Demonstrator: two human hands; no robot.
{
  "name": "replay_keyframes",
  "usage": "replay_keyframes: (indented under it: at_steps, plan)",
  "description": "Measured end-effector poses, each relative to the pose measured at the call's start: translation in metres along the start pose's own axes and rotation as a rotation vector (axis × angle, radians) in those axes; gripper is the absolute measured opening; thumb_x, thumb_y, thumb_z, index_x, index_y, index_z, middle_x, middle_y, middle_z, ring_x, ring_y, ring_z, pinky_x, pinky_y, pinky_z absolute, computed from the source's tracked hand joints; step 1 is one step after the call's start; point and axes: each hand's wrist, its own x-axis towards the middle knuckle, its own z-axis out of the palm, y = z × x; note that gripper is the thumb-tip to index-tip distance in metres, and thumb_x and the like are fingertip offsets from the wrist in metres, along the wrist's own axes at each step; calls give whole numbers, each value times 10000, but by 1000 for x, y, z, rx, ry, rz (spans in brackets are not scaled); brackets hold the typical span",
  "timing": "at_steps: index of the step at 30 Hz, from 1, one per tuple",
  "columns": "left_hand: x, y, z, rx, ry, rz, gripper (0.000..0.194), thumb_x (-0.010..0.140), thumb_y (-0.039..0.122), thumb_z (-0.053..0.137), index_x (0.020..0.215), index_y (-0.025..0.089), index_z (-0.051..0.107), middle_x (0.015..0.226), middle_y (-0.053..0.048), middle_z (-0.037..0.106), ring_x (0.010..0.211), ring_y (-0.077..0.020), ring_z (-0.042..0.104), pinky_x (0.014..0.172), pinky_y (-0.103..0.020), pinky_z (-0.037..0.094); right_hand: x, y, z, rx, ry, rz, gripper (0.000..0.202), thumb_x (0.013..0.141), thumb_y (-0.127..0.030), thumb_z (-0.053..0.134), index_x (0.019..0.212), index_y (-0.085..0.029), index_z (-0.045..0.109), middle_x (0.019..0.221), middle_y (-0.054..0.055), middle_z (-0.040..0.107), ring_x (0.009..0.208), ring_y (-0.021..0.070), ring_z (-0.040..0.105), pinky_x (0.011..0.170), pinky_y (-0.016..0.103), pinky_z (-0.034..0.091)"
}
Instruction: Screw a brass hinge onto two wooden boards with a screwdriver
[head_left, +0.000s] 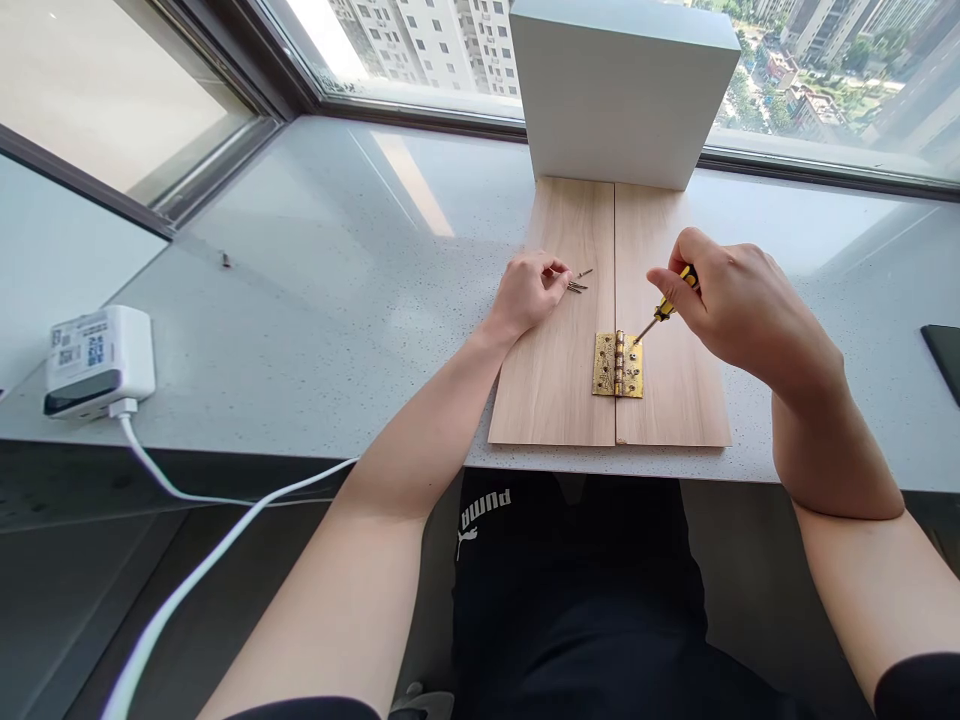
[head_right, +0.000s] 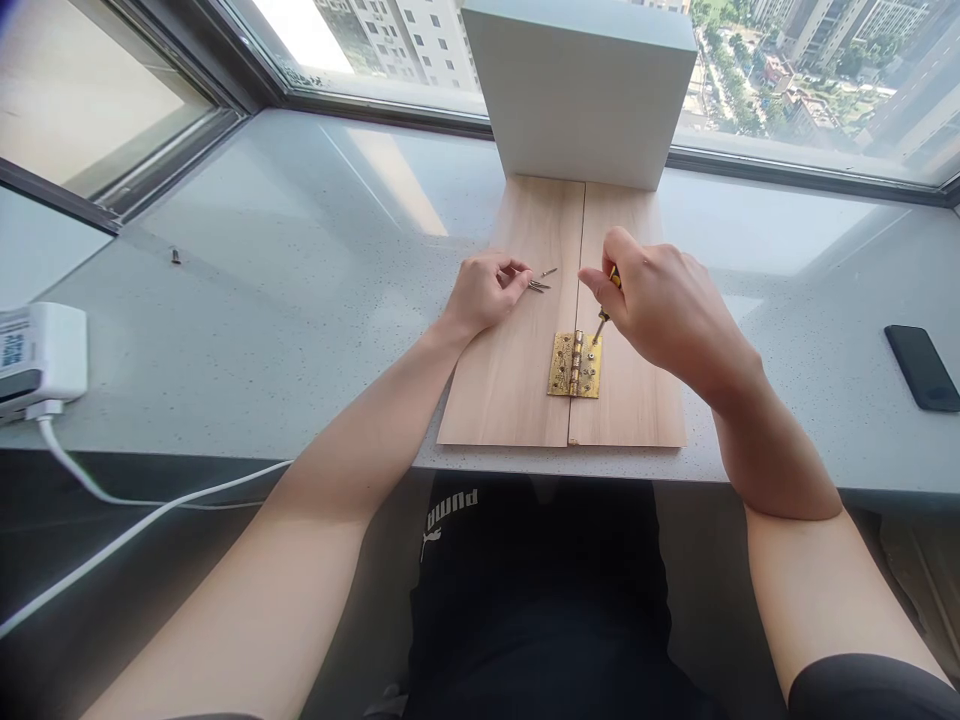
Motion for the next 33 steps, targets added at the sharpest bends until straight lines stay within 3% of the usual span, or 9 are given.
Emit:
replay_keyframes:
  at_steps: [4, 6, 12, 15, 20, 24, 28, 31, 33]
  plan:
    - [0, -2, 0, 11, -3, 25, 125, 1117, 146, 796, 1033, 201, 869, 1084, -115, 868, 1026, -291, 852, 1013, -486, 699, -4, 7, 0, 32, 23, -137, 57, 1142, -269, 591, 1104, -278, 550, 993, 83, 761, 831, 277, 669, 810, 466, 478]
    - [0, -2, -1, 13, 0, 33, 118, 1120, 152, 796, 1040, 198, 870, 1075, -118, 866, 1028, -291, 854, 1008, -484, 700, -6, 8, 0, 17, 32, -152, 75, 1102, -234, 605, 1128, -276, 550, 1076, 101, 760, 884, 286, 686, 840, 473, 494]
    - [0, -4, 1, 4, 4, 20, 91, 1114, 173, 805, 1045, 203, 856, 1070, -118, 861, 1032, -292, 872, 1021, -491, 719, -2, 2, -1, -56, 23, 55, 220, 1184, -463, 617, 1070, -285, 557, 827, 53, 682, 704, 262, 553, 702, 438, 361]
    - [1, -7, 3, -7, 12, 10, 87, 1110, 196, 817, 1025, 210, 828, 1047, -113, 845, 1044, -304, 872, 1033, -509, 739, 1, 0, -4, -97, -7, 74, 185, 1193, -402, 570, 1049, -287, 575, 735, 36, 626, 638, 249, 469, 698, 443, 351]
    - [3, -15, 5, -47, 9, -2, 99, 1103, 286, 851, 1032, 235, 803, 1069, -104, 841, 1062, -307, 851, 1084, -532, 756, -2, -2, -11, -57, -70, -11, 72, 1137, -301, 583, 1206, -297, 604, 865, 64, 708, 743, 303, 592, 766, 481, 431]
    - [3, -18, 5, -45, 9, 2, 117, 1101, 318, 857, 1028, 244, 803, 1078, -94, 842, 1036, -296, 851, 1092, -525, 755, -4, -7, -12, -35, -80, -24, 104, 1137, -398, 653, 1177, -316, 602, 889, 60, 701, 781, 306, 605, 783, 482, 453]
    - [3, -18, 3, -21, 9, 11, 79, 1109, 279, 826, 1039, 246, 808, 1101, -91, 840, 1005, -276, 845, 1090, -520, 752, -2, -9, -11, -56, -37, 55, 249, 1219, -502, 529, 1068, -316, 599, 777, 49, 642, 711, 294, 552, 743, 473, 423]
    - [3, -17, 2, -13, 3, 8, 67, 1107, 283, 831, 1054, 252, 804, 1108, -89, 841, 1028, -277, 841, 1112, -520, 749, -3, -5, -14, -35, -73, 24, 115, 1195, -379, 509, 1110, -331, 570, 806, 37, 666, 737, 304, 577, 782, 490, 443]
    - [2, -15, 0, -18, -6, 2, 81, 1109, 295, 837, 1048, 256, 800, 1109, -85, 838, 1047, -282, 845, 1124, -523, 744, -5, -2, -16, -14, -82, -34, 36, 1148, -302, 533, 1153, -337, 537, 992, 61, 753, 837, 313, 647, 839, 505, 480]
